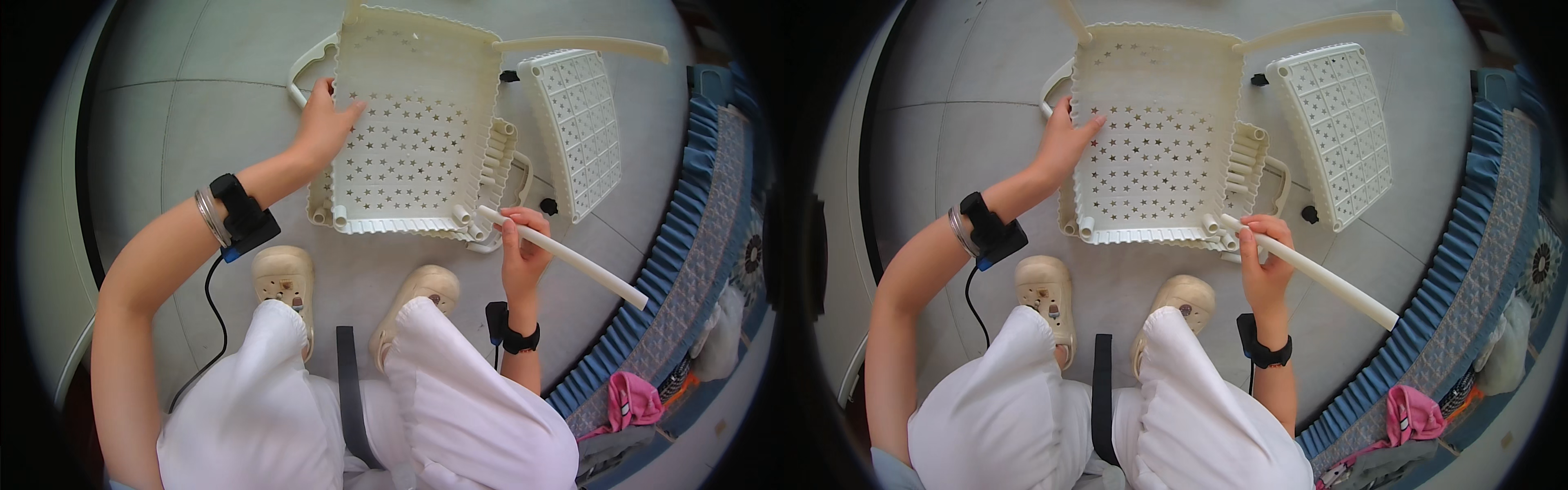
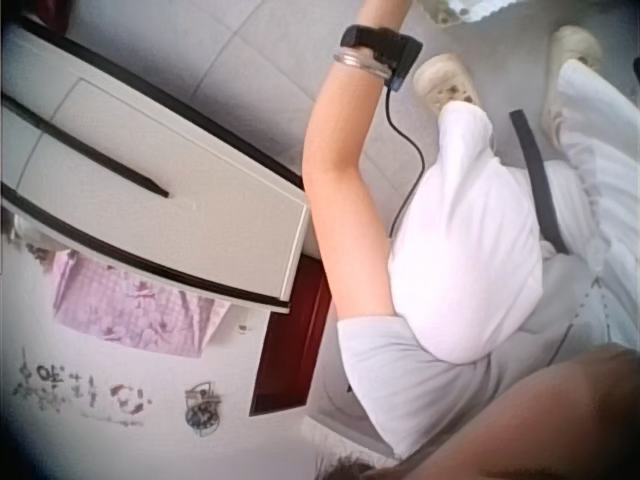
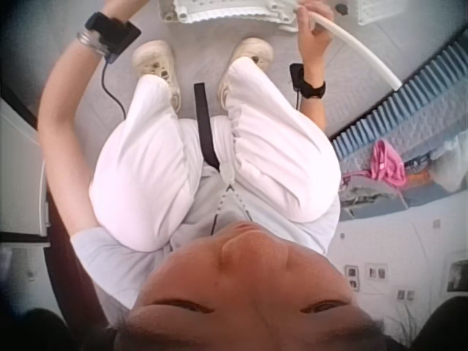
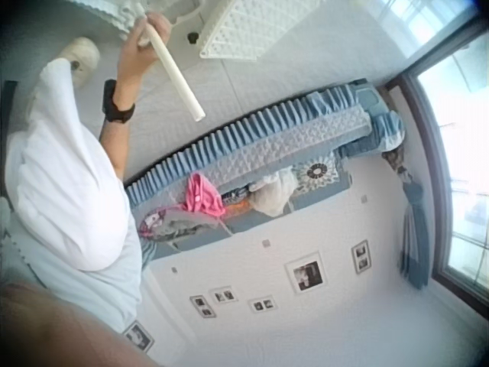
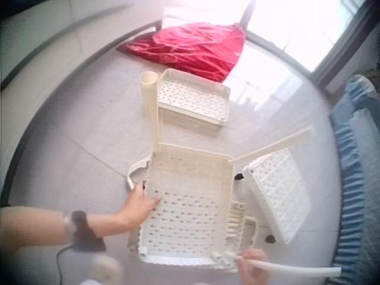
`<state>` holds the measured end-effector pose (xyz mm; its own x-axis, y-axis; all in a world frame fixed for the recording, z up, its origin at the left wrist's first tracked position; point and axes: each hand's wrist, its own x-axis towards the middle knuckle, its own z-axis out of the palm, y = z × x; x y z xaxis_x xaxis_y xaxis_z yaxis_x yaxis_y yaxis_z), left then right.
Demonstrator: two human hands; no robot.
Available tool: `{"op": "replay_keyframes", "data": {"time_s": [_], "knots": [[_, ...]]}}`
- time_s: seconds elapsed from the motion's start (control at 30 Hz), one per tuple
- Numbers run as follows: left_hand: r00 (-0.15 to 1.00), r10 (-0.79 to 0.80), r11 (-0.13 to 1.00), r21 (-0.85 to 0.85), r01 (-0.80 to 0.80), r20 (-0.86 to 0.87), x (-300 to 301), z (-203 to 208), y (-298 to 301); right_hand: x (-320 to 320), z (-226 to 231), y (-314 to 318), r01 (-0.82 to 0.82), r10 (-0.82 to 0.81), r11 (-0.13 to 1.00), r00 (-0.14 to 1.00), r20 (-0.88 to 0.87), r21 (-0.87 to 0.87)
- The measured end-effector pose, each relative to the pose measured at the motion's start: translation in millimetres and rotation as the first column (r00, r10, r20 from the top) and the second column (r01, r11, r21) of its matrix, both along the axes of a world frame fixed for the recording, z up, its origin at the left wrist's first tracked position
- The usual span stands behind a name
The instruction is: The person assembles a multi-tier plastic storage rack by hand. They connect white support tubes to perforated plastic trays and attach black casters to the bottom unit while sitting on the floor.
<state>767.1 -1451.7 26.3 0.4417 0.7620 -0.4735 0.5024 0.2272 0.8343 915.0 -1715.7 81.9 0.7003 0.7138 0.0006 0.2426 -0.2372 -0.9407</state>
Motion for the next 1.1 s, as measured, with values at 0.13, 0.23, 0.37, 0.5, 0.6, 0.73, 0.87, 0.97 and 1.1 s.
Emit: {"op": "replay_keyframes", "data": {"time_s": [0.13, 0.23, 0.37, 0.5, 0.6, 0.73, 0.87, 0.97, 1.1], "knots": [[0.999, -0.008, 0.999, -0.040, 0.010, 0.046, -5, -5, 14, -7, -6, -1, 0.009, -0.009, 1.000, 0.998, -0.056, -0.001], [0.999, -0.027, 0.999, -0.039, 0.029, 0.044, -6, -5, 18, -15, -9, 3, -0.031, 0.030, 0.999, 0.999, -0.024, -0.034], [0.998, -0.038, 0.999, -0.014, 0.039, 0.055, -6, -5, 21, -14, -17, 4, -0.119, 0.139, 0.987, 0.970, 0.199, -0.109], [0.998, -0.035, 0.999, -0.022, 0.036, 0.047, -7, -6, 23, -17, -12, 9, -0.132, 0.155, 0.983, 0.968, 0.198, -0.124], [0.999, -0.027, 0.999, 0.036, 0.025, 0.044, -5, -8, 23, -18, -4, 13, -0.224, 0.301, 0.937, 0.908, 0.293, -0.269], [0.999, -0.044, 0.998, 0.043, 0.042, 0.031, -8, -6, 24, -20, -6, 14, -0.235, 0.317, 0.927, 0.908, 0.274, -0.292], [0.999, -0.036, 0.998, 0.055, 0.034, 0.039, -1, -4, 19, -21, -16, 9, -0.153, 0.249, 0.948, 0.903, 0.351, -0.277], [0.999, -0.035, 0.997, 0.071, 0.034, 0.023, -1, -2, 19, -25, -19, 8, -0.083, 0.177, 0.964, 0.911, 0.373, -0.254], [0.999, -0.038, 0.998, 0.042, 0.037, 0.035, -3, 0, 21, -31, -23, 10, -0.012, 0.115, 0.965, 0.917, 0.382, -0.261]]}}
